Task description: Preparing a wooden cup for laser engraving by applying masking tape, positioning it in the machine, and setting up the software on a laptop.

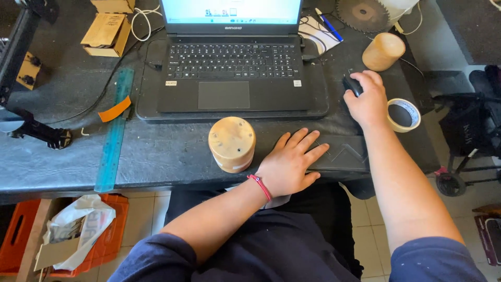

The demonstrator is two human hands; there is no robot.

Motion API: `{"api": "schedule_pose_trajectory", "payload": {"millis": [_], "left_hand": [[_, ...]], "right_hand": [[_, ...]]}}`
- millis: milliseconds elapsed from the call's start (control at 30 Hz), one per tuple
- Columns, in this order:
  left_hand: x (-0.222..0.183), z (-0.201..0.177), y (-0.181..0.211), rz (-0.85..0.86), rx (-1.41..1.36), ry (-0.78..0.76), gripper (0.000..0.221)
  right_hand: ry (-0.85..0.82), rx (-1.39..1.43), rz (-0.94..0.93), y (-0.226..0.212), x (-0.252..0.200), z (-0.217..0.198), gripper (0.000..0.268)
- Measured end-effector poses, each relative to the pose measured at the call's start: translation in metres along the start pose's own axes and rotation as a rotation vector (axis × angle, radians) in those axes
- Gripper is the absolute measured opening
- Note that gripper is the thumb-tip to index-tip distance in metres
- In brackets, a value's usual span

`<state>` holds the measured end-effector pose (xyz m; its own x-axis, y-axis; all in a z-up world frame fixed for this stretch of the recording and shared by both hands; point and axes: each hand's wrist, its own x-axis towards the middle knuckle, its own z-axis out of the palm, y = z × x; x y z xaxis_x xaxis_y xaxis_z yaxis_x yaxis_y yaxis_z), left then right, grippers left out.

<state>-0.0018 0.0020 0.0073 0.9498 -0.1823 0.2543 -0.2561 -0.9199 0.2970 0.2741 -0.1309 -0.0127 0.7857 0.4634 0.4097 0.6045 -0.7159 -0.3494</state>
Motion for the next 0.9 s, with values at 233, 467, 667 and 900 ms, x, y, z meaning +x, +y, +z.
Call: {"api": "schedule_pose_trajectory", "payload": {"millis": [233, 467, 667, 900], "left_hand": [[0.0, -0.002, 0.001, -0.012, -0.006, -0.04, 0.07], [-0.001, -0.007, 0.002, -0.023, -0.013, -0.054, 0.07], [0.0, -0.011, 0.003, -0.027, -0.016, -0.111, 0.069], [0.0, -0.009, 0.003, -0.029, 0.024, -0.093, 0.068]], "right_hand": [[-0.032, -0.009, 0.007, -0.005, -0.001, -0.004, 0.042], [-0.067, 0.02, 0.017, -0.017, -0.002, -0.014, 0.05], [-0.065, -0.095, 0.007, -0.01, -0.003, -0.011, 0.046], [-0.007, -0.101, -0.038, 0.002, 0.0, 0.0, 0.044]]}}
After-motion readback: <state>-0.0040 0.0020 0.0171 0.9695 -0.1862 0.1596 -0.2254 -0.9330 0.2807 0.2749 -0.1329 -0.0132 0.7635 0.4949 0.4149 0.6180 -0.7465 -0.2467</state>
